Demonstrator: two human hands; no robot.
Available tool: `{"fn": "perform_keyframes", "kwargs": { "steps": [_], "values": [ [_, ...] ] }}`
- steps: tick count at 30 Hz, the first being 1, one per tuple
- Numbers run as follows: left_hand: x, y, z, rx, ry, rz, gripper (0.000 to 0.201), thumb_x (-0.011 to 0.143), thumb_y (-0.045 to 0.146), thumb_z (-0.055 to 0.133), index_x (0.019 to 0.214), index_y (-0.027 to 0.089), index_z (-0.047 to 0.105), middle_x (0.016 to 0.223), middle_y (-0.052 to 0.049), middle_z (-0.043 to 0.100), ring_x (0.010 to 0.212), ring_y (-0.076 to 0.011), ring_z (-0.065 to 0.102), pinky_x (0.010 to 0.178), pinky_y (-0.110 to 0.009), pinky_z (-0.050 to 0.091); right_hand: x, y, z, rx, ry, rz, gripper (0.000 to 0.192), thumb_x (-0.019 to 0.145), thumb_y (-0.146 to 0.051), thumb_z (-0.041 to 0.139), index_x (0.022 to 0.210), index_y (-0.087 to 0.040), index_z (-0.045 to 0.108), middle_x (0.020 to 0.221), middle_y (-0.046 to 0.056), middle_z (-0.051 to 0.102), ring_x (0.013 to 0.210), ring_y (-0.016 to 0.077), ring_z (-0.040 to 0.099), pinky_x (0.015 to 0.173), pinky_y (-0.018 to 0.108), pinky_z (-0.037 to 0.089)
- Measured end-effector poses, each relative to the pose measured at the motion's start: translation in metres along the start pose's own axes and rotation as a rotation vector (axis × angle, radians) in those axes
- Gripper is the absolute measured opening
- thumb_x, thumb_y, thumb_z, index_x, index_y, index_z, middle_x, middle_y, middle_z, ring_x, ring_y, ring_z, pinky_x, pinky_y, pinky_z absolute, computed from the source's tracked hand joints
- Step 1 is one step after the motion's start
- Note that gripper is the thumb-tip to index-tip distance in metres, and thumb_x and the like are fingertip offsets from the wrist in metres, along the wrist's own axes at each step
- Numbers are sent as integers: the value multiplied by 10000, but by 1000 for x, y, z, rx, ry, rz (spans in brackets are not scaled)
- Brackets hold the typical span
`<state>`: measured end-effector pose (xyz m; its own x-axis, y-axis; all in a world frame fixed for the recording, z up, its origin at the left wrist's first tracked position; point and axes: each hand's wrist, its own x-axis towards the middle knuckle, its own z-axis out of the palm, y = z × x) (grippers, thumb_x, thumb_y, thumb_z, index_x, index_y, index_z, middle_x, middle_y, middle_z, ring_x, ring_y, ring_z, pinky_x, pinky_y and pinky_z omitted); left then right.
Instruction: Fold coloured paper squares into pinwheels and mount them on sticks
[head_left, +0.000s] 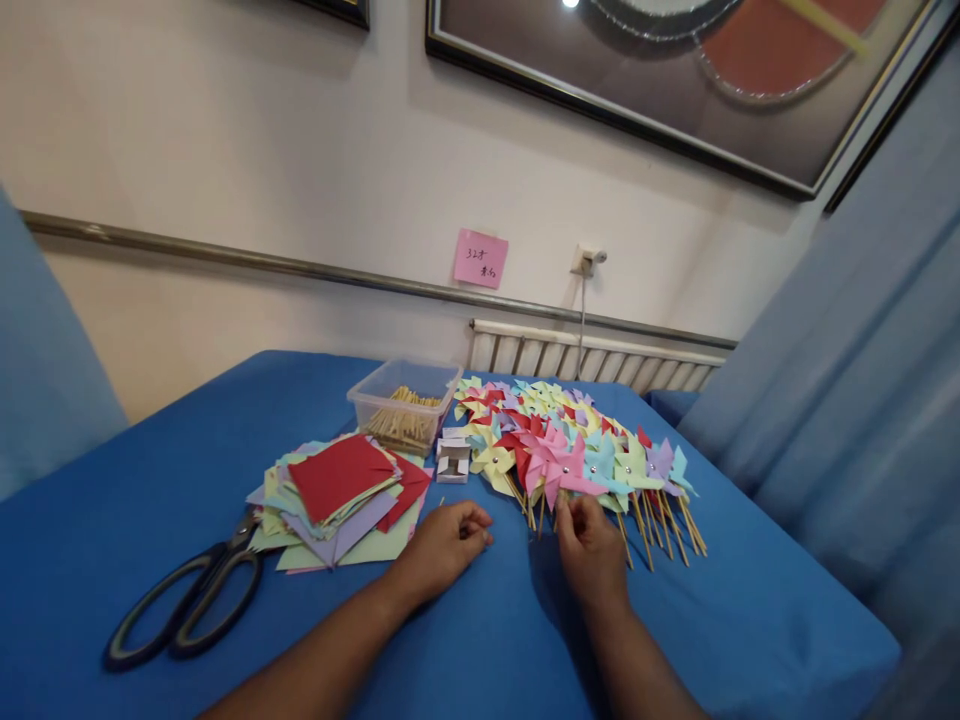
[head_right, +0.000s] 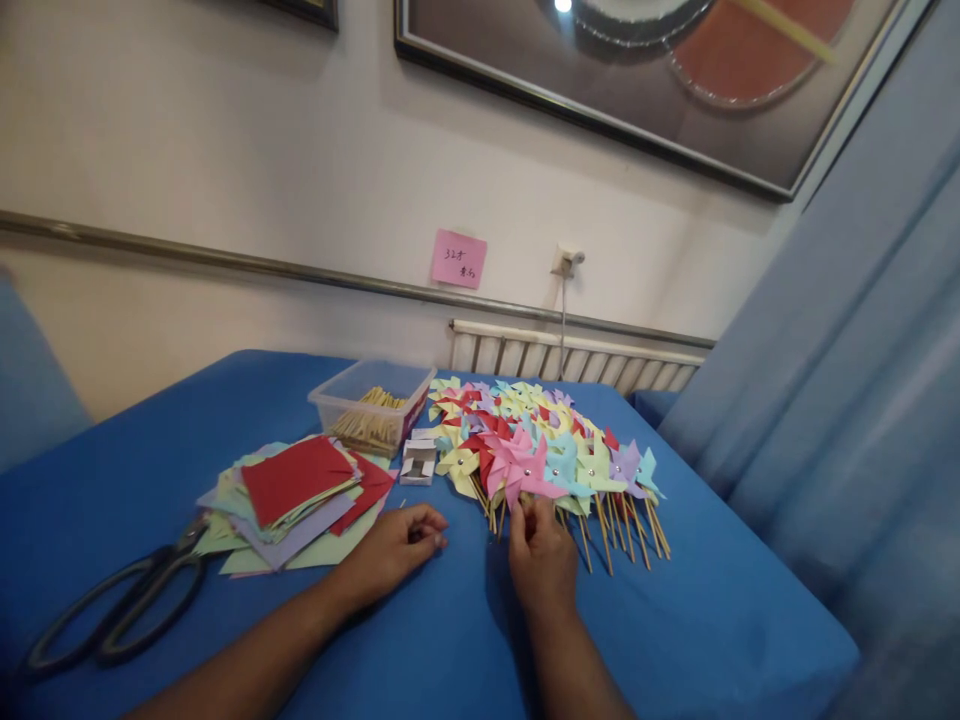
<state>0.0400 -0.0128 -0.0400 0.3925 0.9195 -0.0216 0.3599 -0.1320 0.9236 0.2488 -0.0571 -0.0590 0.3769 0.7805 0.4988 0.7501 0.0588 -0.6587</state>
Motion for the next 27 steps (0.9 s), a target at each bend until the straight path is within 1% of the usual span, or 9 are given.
{"fn": "perform_keyframes", "kwargs": {
  "steps": [3,5,7,10,12,14,19,23,27],
  "values": [
    [-3,1,1,105,-17,48,205,731,293,577,858,173,685,747,-42,708,708,-209,641,639,-296,440,-8,-25,10,66,-73,-140,288,902,-378,454,662,-220,470,550,-25,528,502,138,491,551,260,315],
    [-5,3,1,122,-21,81,203,738,279,567,856,174,695,753,-44,714,712,-215,638,644,-297,439,-9,-49,22,170,-172,-156,299,898,-364,459,636,-222,432,528,-52,453,488,120,439,536,252,296],
    [-6,5,-2,120,-14,117,200,738,269,570,852,176,706,763,-45,721,726,-225,638,656,-299,442,-6,-73,39,321,-241,-105,339,900,-380,460,606,-222,400,529,-59,417,502,111,417,522,240,291],
    [-5,9,-13,175,68,146,192,752,251,562,854,176,706,790,-55,729,752,-235,644,677,-300,442,3,-97,70,564,-258,32,410,910,-443,438,571,-219,383,524,-59,408,517,106,411,528,231,315],
    [-2,13,-28,282,166,124,194,779,248,539,868,178,697,809,-67,729,763,-234,650,686,-299,437,7,-100,88,688,-251,99,429,906,-480,424,569,-217,392,523,-58,410,521,106,412,533,228,334],
    [0,16,-48,434,275,74,228,812,263,513,933,177,686,866,-85,731,809,-237,658,710,-303,433,8,-94,100,759,-318,136,433,883,-515,451,578,-208,439,519,-56,435,508,103,418,516,224,334],
    [-1,18,-100,891,478,-33,345,771,301,563,1082,187,661,1098,-132,695,1020,-302,608,824,-351,416,8,-76,104,860,-495,304,452,812,-589,506,580,-203,467,457,-57,478,375,79,361,400,209,252],
    [-8,11,-121,1001,399,-173,291,733,395,595,952,226,686,991,-110,715,916,-316,627,741,-353,415,7,-79,105,899,-550,325,418,803,-562,525,604,-198,478,499,-35,543,362,72,392,388,198,265],
    [-9,7,-122,1039,370,-201,289,750,408,568,940,220,680,975,-119,715,884,-310,628,682,-337,395,-4,-84,109,860,-620,277,361,830,-473,519,600,-200,469,493,-35,540,364,74,394,396,200,268]
  ]
}}
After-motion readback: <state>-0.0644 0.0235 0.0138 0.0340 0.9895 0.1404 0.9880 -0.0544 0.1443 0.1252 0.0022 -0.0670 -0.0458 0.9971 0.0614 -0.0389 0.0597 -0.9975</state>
